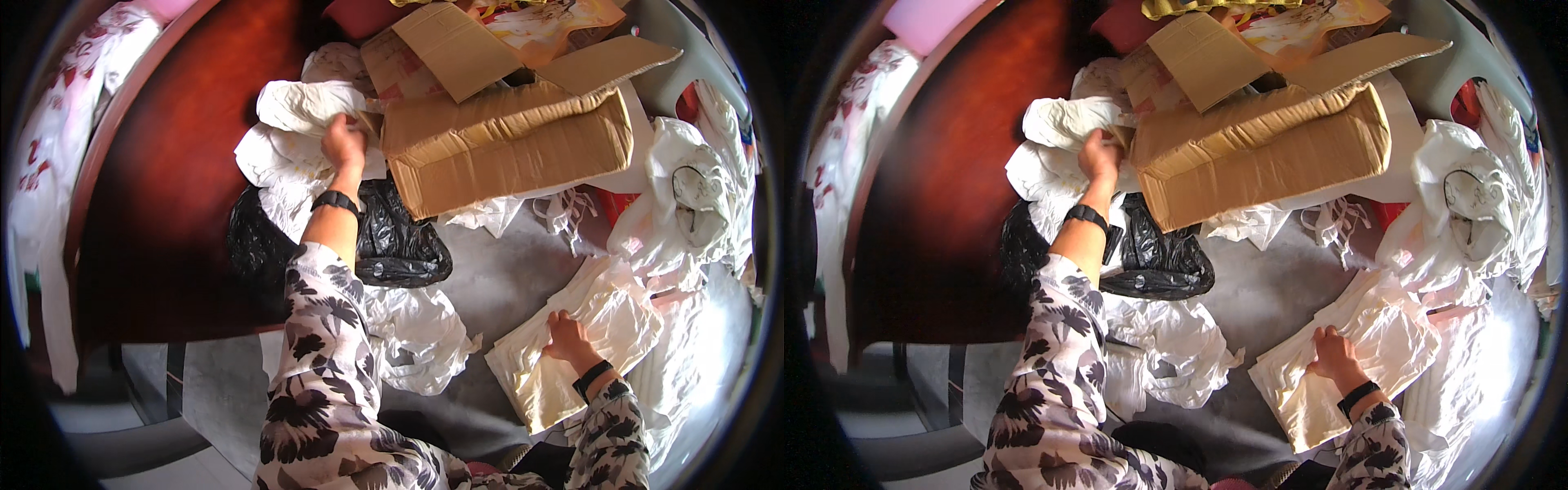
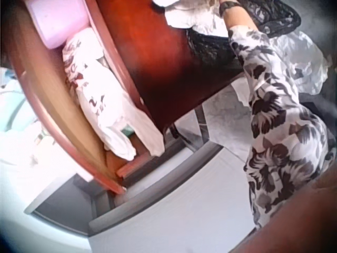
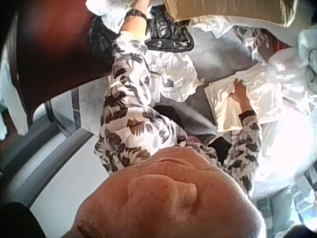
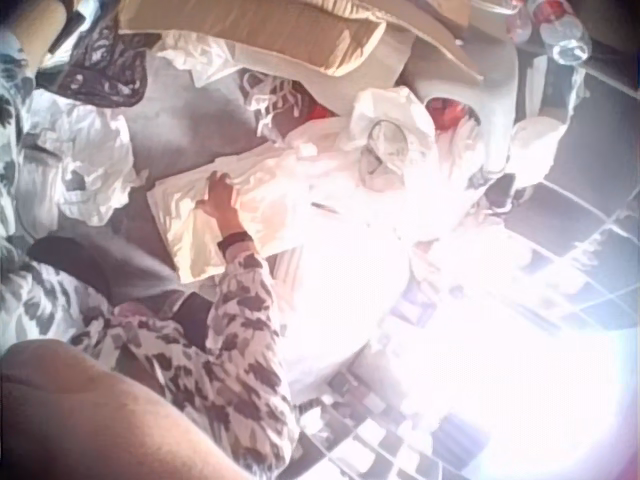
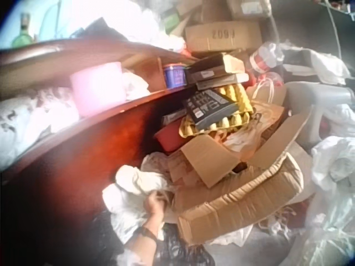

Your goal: The person sits on the floor and repeatedly picks up white poly mailers, unfolds them, and folds them into smaller rectangles. The person handles the mailers one at a time, placing the folded items into a growing stack on the floor.

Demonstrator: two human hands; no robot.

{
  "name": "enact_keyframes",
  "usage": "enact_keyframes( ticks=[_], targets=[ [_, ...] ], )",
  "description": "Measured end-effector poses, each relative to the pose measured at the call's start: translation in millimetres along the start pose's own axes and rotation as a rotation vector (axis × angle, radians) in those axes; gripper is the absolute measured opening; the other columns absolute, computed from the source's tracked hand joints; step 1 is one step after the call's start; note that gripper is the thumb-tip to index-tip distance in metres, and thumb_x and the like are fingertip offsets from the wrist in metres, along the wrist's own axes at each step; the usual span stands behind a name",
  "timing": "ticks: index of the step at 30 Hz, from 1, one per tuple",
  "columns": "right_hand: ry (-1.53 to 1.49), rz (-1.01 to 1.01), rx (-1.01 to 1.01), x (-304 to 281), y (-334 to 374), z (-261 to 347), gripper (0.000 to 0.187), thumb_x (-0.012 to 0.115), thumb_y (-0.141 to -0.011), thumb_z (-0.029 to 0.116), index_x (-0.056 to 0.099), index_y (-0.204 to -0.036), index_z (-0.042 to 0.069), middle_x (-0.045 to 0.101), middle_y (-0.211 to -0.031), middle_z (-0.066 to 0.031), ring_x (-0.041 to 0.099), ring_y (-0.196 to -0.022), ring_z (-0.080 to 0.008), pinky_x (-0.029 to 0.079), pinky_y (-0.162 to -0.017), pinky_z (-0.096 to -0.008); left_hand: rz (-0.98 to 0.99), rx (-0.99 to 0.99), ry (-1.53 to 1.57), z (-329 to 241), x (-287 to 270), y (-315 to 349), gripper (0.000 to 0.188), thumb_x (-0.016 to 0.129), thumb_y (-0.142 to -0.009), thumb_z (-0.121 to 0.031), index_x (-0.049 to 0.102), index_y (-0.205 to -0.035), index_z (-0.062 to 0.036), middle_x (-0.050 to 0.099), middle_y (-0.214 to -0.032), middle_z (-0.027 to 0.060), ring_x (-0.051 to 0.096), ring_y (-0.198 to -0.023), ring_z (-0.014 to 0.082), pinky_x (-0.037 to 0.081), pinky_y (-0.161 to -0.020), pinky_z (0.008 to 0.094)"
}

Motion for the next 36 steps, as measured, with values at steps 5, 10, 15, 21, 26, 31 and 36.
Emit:
enact_keyframes(
  ticks=[5,10,15,21,26,31,36],
  targets=[
    [-0.012,-0.029,0.002,1.3,1.9,-2.2,0.080,0.089,-0.057,0.041,0.050,-0.118,0.005,0.055,-0.116,-0.0177,0.063,-0.103,-0.0387,0.054,-0.084,-0.0466,-0.116,-0.146,0.165,-8.7,-52.5,-32.1,0.022,0.071,-0.059,-0.006,0.069,-0.080,-0.0115,0.071,-0.081,0.0131,0.068,-0.078,0.0333,0.053,-0.075,0.0398],
    [-0.032,-0.044,-0.028,4.4,0.3,-4.4,0.088,0.089,-0.056,0.041,0.047,-0.124,0.005,0.054,-0.119,-0.0187,0.061,-0.106,-0.0398,0.053,-0.087,-0.0473,-0.344,-0.323,0.753,4.8,-149.8,-59.5,0.028,0.072,-0.057,0.007,0.063,-0.082,0.0015,0.067,-0.082,0.0106,0.066,-0.075,0.0254,0.055,-0.068,0.0394],
    [-0.051,-0.077,-0.046,11.5,1.0,-6.3,0.095,0.091,-0.054,0.046,0.045,-0.126,0.004,0.055,-0.118,-0.0189,0.063,-0.104,-0.0406,0.054,-0.086,-0.0464,-0.162,-0.350,1.121,-18.8,-207.7,18.5,0.044,0.068,-0.063,0.014,0.058,-0.106,0.0077,0.065,-0.100,0.0209,0.067,-0.087,0.0357,0.058,-0.074,0.0480],
    [-0.028,-0.102,-0.064,-5.6,20.2,2.3,0.090,0.088,-0.062,0.044,0.043,-0.128,0.001,0.053,-0.121,-0.0209,0.060,-0.109,-0.0403,0.053,-0.089,-0.0457,0.019,-0.402,1.042,-20.5,-259.8,177.0,0.039,0.062,-0.075,0.011,0.056,-0.113,0.0033,0.063,-0.110,0.0163,0.066,-0.095,0.0277,0.055,-0.085,0.0389],
    [-0.189,-0.230,-0.277,-54.2,58.7,29.3,0.058,0.075,-0.081,0.032,0.047,-0.126,0.008,0.055,-0.119,-0.0176,0.060,-0.107,-0.0386,0.050,-0.087,-0.0467,0.479,-0.492,1.017,-32.4,-222.7,278.8,0.028,0.067,-0.078,0.005,0.059,-0.104,-0.0017,0.067,-0.099,0.0100,0.067,-0.085,0.0213,0.055,-0.073,0.0328],
    [-0.402,-0.345,-0.487,-86.7,104.6,71.0,0.050,0.070,-0.084,0.029,0.047,-0.123,0.009,0.056,-0.118,-0.0196,0.061,-0.103,-0.0398,0.049,-0.087,-0.0472,0.763,-0.482,0.670,-35.6,-196.3,341.6,0.021,0.077,-0.078,-0.008,0.056,-0.083,-0.0068,0.064,-0.074,0.0034,0.062,-0.056,0.0105,0.042,-0.045,0.0217],
    [-0.438,-0.362,-0.519,-99.9,147.8,89.9,0.053,0.069,-0.084,0.029,0.046,-0.127,0.008,0.056,-0.118,-0.0195,0.061,-0.103,-0.0400,0.048,-0.090,-0.0483,0.667,-0.305,0.735,-69.5,-235.0,316.9,0.017,0.074,-0.080,-0.004,0.057,-0.084,-0.0071,0.060,-0.068,0.0012,0.055,-0.052,0.0079,0.041,-0.046,0.0217]
  ],
)
Point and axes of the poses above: each hand's wrist, its own y-axis away from the middle knuckle, its own x-axis out of the palm, z = x × y, the point moved 9 cm from there along -y, towards the middle knuckle
